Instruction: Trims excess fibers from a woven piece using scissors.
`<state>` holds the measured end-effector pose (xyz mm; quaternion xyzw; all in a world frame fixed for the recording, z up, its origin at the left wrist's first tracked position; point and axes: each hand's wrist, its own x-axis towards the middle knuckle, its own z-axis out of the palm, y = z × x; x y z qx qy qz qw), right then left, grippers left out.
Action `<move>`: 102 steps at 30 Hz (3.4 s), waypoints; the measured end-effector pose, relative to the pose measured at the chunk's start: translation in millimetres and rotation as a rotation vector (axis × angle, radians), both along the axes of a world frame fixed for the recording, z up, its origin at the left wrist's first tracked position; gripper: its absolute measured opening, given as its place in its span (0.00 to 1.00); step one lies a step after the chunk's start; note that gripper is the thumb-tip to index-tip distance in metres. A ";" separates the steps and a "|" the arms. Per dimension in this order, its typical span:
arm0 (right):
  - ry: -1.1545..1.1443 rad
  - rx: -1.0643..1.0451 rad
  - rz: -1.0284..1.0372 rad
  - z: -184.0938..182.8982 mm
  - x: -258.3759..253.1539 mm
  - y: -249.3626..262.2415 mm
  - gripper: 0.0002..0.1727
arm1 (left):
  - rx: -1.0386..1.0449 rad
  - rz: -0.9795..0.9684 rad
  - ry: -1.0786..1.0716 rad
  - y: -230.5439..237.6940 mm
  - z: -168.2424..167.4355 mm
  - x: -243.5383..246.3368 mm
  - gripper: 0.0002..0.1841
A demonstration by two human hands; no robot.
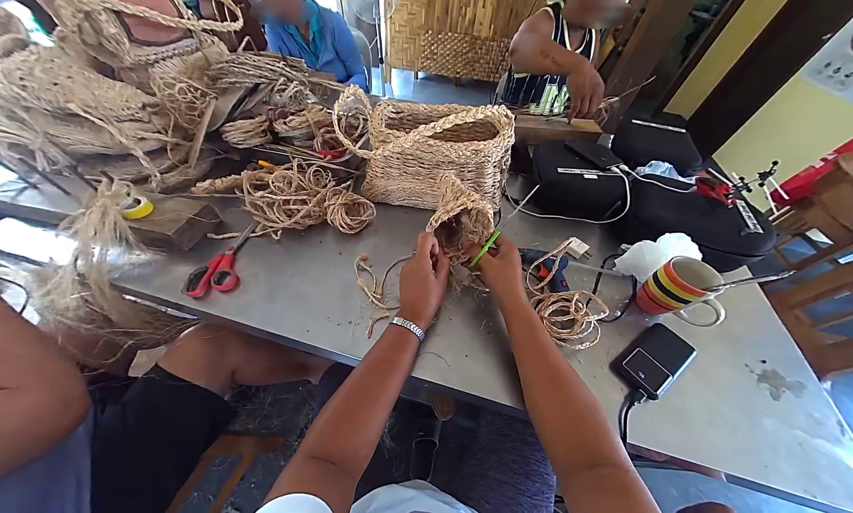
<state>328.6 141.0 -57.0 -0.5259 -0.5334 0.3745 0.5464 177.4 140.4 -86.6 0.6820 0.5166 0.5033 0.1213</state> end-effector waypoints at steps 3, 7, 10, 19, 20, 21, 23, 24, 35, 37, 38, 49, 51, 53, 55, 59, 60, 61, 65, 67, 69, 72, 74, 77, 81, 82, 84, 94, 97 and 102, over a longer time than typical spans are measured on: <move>-0.077 -0.010 -0.026 1.0 1.8 -2.1 0.23 | -0.036 -0.066 0.156 -0.3 2.2 -1.9 0.22; -0.108 -0.011 -0.053 -3.7 5.1 5.9 0.22 | -0.097 -0.089 0.244 2.4 1.3 -2.4 0.18; -0.115 -0.006 -0.064 -6.9 5.2 14.0 0.21 | -0.099 -0.068 0.256 4.5 -0.5 -2.1 0.15; -0.054 -0.015 -0.028 -2.4 2.7 4.5 0.25 | 0.072 0.193 0.287 1.2 -3.0 1.1 0.11; -0.040 -0.015 -0.018 -1.5 2.5 1.7 0.25 | 0.088 0.200 0.255 0.9 -2.9 0.9 0.12; -0.026 -0.012 -0.012 -1.4 2.6 0.4 0.25 | 0.094 0.179 0.210 1.0 -3.1 0.2 0.12; -0.003 -0.008 -0.003 -2.7 3.2 0.2 0.25 | 0.080 0.075 0.120 2.7 -4.8 -1.8 0.12; 0.007 -0.010 0.003 -2.9 4.0 0.9 0.24 | 0.072 0.016 0.091 5.1 -6.3 -2.5 0.13; -0.170 0.101 -0.187 29.3 11.3 -57.9 0.36 | 0.072 -0.045 0.073 20.3 -7.9 4.8 0.13; -0.145 0.199 -0.173 16.5 14.0 -78.9 0.31 | 0.114 -0.048 0.068 20.4 -8.6 5.0 0.12; -0.113 0.242 -0.117 11.3 14.7 -90.3 0.27 | 0.137 -0.051 0.063 20.3 -9.0 4.6 0.11; 0.310 -0.447 0.504 -3.1 -2.3 -98.6 0.30 | 0.131 -0.075 0.049 12.9 -8.8 -0.2 0.12; 0.346 -0.467 0.521 -3.8 -1.7 -91.1 0.31 | 0.121 -0.066 0.041 13.2 -9.2 -0.7 0.11; 0.367 -0.473 0.533 -4.1 -1.1 -86.5 0.31 | 0.119 -0.063 0.044 14.7 -9.5 -0.6 0.11; 0.377 -0.468 0.542 -4.1 -0.3 -84.0 0.31 | 0.116 -0.066 0.050 15.1 -9.0 -0.3 0.12; 0.364 -0.460 0.578 -1.5 0.4 -84.8 0.31 | 0.124 -0.064 0.054 14.6 -9.8 -1.5 0.12; 0.358 -0.464 0.577 0.0 0.0 -85.3 0.31 | 0.122 -0.062 0.055 14.5 -9.2 -2.0 0.12; 0.356 -0.474 0.568 1.5 -0.7 -85.2 0.30 | 0.115 -0.060 0.054 14.5 -8.6 -1.8 0.12; 0.374 -0.497 0.513 2.2 -3.1 -78.7 0.31 | 0.104 -0.069 0.050 13.6 -8.1 0.9 0.13; 0.395 -0.484 0.501 0.1 -4.0 -72.3 0.32 | 0.122 -0.081 0.037 14.1 -8.3 1.1 0.13; 0.408 -0.472 0.474 -1.9 -6.9 -66.5 0.31 | 0.149 -0.084 0.035 14.1 -8.3 1.7 0.14; 0.390 -0.464 0.433 -4.0 -10.0 -60.8 0.30 | 0.168 -0.108 0.040 13.3 -7.5 2.3 0.12; 0.378 -0.468 0.406 -5.3 -10.0 -57.8 0.30 | 0.159 -0.133 0.050 11.7 -6.5 2.4 0.11; 0.359 -0.456 0.363 -8.0 -12.2 -56.4 0.31 | 0.165 -0.151 0.047 10.1 -5.6 3.6 0.10; 0.327 -0.387 0.335 -13.9 -16.8 -54.6 0.28 | 0.154 -0.141 0.043 7.3 -3.4 3.2 0.11; 0.333 -0.369 0.308 -14.6 -16.8 -53.6 0.26 | 0.148 -0.143 0.038 6.0 -2.9 3.6 0.10; 0.353 -0.349 0.279 -13.7 -12.4 -51.0 0.23 | 0.149 -0.146 0.021 2.5 -3.3 6.4 0.09; -0.033 0.253 0.282 10.6 7.4 -70.2 0.18 | 0.154 0.038 -0.084 18.0 -3.6 -13.4 0.11; -0.182 0.434 -0.100 27.4 8.0 -51.2 0.21 | 0.155 0.026 -0.095 17.5 -4.2 -12.2 0.12; -0.225 -0.039 -0.054 26.2 10.5 2.0 0.32 | 0.239 -0.018 -0.087 17.6 -4.9 -11.0 0.10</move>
